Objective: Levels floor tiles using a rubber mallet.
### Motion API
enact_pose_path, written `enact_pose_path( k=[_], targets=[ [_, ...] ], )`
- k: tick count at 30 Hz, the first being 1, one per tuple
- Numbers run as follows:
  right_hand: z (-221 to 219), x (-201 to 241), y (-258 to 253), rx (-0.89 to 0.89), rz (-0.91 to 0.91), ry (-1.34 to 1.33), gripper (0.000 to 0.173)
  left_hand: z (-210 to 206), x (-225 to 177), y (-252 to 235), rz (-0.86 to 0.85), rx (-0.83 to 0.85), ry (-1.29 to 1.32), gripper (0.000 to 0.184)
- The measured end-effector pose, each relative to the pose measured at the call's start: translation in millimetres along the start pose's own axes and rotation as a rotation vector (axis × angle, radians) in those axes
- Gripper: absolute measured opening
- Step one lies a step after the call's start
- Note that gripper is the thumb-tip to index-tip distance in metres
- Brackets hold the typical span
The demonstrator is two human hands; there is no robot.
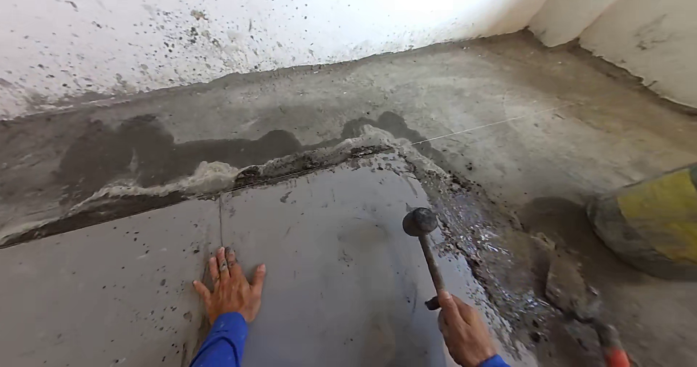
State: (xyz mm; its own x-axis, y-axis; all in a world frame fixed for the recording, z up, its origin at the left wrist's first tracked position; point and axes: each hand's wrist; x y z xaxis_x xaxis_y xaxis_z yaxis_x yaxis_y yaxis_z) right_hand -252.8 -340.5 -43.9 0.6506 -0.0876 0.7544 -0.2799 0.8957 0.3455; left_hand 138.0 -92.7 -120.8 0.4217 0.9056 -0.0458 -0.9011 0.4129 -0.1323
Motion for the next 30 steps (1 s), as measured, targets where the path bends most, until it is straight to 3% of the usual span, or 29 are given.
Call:
enact_pose_path(
  k=[5,7,10,12,16,20,25,28,30],
  targets=[
    [27,-9,21,0.058,0.008,0.027,0.061,21,-30,17,-0.05,0.027,-0.008,0.097],
    [31,-13,36,0.053,0.102,0.046,0.057,33,-70,46,-0.262,0.036,0.073,0.092],
    [27,-23,37,0.129,0.08,0.196,0.058,46,-139,98,-0.527,0.259,0.135,0.096],
    [24,-21,31,0.108,0.07,0.17,0.059,35,-158,114,-0.525,0.253,0.131,0.105],
    [28,-27,29,-0.021,0.242,0.104,0.064,33,-159,114,-0.452,0.245,0.112,0.111],
    [51,-20,2,0.123,0.166,0.366,0.064,26,-159,113,-0.412,0.168,0.107,0.115],
    [64,-20,-9,0.143,0.387,0.404,0.065,30,-160,110,-0.386,0.234,0.093,0.117],
    [62,-16,-30,0.319,0.325,0.66,0.067,29,-161,110,-0.386,0.224,0.084,0.117],
    [61,-2,-41,0.275,0.397,0.668,0.068,31,-162,108,-0.378,0.251,0.084,0.117]
  ],
)
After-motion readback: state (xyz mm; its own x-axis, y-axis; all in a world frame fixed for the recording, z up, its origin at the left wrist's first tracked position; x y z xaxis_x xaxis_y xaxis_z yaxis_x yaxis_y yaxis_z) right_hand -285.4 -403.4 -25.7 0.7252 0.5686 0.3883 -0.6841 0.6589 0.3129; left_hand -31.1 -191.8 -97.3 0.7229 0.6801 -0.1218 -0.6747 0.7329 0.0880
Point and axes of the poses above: each hand's wrist, its own y-axis away from the middle knuckle, its own z-axis out of the back of the hand, x = y × z, and after that the axes turned 10 degrees about -x, right-handed
